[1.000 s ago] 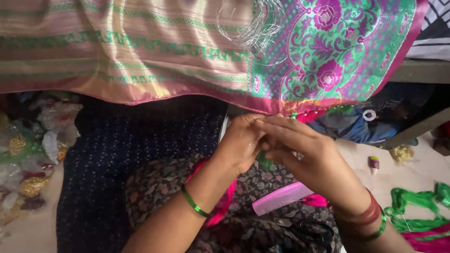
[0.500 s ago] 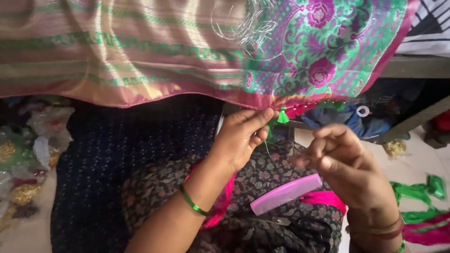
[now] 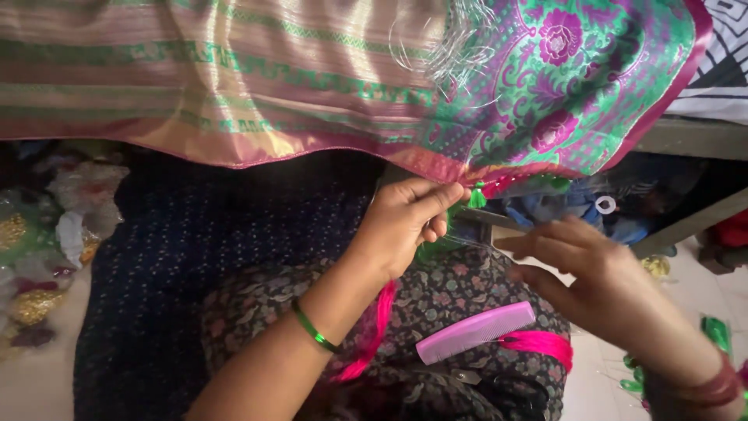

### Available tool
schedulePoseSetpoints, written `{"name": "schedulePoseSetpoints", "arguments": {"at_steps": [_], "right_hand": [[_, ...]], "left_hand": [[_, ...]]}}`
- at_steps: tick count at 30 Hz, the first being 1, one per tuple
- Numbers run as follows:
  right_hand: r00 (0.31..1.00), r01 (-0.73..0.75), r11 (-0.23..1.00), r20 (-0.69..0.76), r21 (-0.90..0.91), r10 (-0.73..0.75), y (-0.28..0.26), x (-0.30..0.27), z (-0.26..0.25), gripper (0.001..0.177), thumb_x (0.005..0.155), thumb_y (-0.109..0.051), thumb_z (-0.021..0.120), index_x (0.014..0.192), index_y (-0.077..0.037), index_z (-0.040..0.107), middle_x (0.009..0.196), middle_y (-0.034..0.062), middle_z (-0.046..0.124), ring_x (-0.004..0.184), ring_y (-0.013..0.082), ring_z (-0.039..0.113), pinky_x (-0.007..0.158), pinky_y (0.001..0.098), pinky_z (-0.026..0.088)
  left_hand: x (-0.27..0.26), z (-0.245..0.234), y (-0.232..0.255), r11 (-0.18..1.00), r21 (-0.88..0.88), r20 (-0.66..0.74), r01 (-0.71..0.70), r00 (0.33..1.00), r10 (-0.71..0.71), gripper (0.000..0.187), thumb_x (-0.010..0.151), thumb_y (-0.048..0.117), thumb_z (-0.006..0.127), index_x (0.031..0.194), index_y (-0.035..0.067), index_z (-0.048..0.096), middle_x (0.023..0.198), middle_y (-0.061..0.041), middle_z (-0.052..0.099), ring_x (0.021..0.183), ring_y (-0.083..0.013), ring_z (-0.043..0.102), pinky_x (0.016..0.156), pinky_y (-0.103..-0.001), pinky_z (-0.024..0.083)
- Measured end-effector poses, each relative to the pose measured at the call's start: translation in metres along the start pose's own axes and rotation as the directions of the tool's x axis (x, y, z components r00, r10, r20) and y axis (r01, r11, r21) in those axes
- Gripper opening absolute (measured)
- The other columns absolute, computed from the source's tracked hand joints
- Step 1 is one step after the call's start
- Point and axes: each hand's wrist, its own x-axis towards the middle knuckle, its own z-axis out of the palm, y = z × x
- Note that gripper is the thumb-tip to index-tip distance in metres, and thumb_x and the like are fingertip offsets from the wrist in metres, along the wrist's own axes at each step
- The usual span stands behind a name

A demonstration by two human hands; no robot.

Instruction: Decorating a saree with green and pink tassels using a needle, thread, and scissors.

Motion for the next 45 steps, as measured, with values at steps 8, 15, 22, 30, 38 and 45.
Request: {"name": "schedulePoseSetpoints", "arguments": {"at_steps": [8, 15, 22, 30, 38, 45], "right_hand": [[0.991, -0.095, 0.991, -0.086, 0.094, 0.103, 0.004, 0.055, -0.022, 0.016, 0.083, -0.001, 0.076, 0.098, -0.008, 0.076, 0.093, 0.0071, 0.064, 0.084, 0.0209, 0.066, 0.072, 0.0333, 0.054], [0.929, 0.369, 0.922, 0.037, -0.116, -0.368, -0.001, 0.103, -0.027, 0.021, 0.073, -0.002, 0.074, 0.093, -0.011, 0.075, 0.113, 0.0092, 0.065, 0.102, 0.0310, 0.062, 0.084, 0.0406, 0.053], [0.778, 0.545, 0.835, 0.328, 0.074, -0.536, 0.002, 0.142, -0.012, 0.035, 0.071, -0.005, 0.072, 0.105, -0.007, 0.072, 0.111, 0.0081, 0.066, 0.079, 0.0259, 0.069, 0.060, 0.0365, 0.056], [0.875, 0.456, 0.785, 0.372, -0.419, -0.310, 0.001, 0.151, 0.002, 0.025, 0.071, -0.015, 0.073, 0.095, -0.010, 0.067, 0.091, 0.0077, 0.060, 0.063, 0.0280, 0.068, 0.051, 0.0392, 0.055], [0.927, 0.374, 0.904, 0.089, -0.208, -0.363, 0.005, 0.125, -0.016, 0.017, 0.087, -0.016, 0.074, 0.102, -0.011, 0.069, 0.095, 0.0089, 0.064, 0.078, 0.0303, 0.068, 0.064, 0.0402, 0.055], [0.891, -0.431, 0.896, 0.204, 0.106, 0.405, 0.003, 0.064, 0.001, 0.020, 0.083, -0.016, 0.078, 0.101, -0.009, 0.071, 0.071, 0.0084, 0.075, 0.063, 0.0199, 0.072, 0.058, 0.0347, 0.058]], "left_hand": [[-0.006, 0.016, 0.024, 0.954, 0.278, 0.181, -0.115, 0.981, 0.065, 0.021, 0.089, 0.015, 0.079, 0.106, 0.004, 0.078, 0.084, 0.003, 0.072, 0.063, -0.0038, 0.055, 0.053, -0.022, 0.044], [0.003, 0.003, -0.002, 0.842, 0.447, 0.159, -0.303, 0.953, 0.258, 0.021, 0.099, 0.021, 0.072, 0.110, 0.003, 0.077, 0.095, 0.002, 0.076, 0.087, -0.0052, 0.065, 0.080, -0.025, 0.053], [0.002, 0.010, -0.054, 0.895, 0.328, -0.066, -0.302, 0.938, 0.340, 0.021, 0.103, 0.019, 0.064, 0.107, 0.002, 0.076, 0.089, -0.001, 0.073, 0.086, -0.0069, 0.065, 0.081, -0.025, 0.051], [-0.017, 0.020, -0.008, 0.698, 0.545, -0.191, -0.464, 0.742, 0.642, 0.017, 0.093, 0.014, 0.076, 0.103, 0.001, 0.077, 0.091, -0.008, 0.075, 0.084, -0.0206, 0.071, 0.081, -0.031, 0.055], [-0.009, 0.026, -0.015, 0.406, 0.741, 0.053, -0.534, 0.650, 0.758, 0.012, 0.092, 0.010, 0.074, 0.101, 0.004, 0.072, 0.096, -0.009, 0.072, 0.093, -0.0267, 0.066, 0.087, -0.036, 0.052], [0.008, 0.018, -0.064, 0.965, -0.213, 0.007, -0.151, 0.988, 0.156, 0.011, 0.096, 0.014, 0.071, 0.102, 0.006, 0.070, 0.095, -0.002, 0.071, 0.093, -0.0121, 0.065, 0.091, -0.029, 0.049]]}}
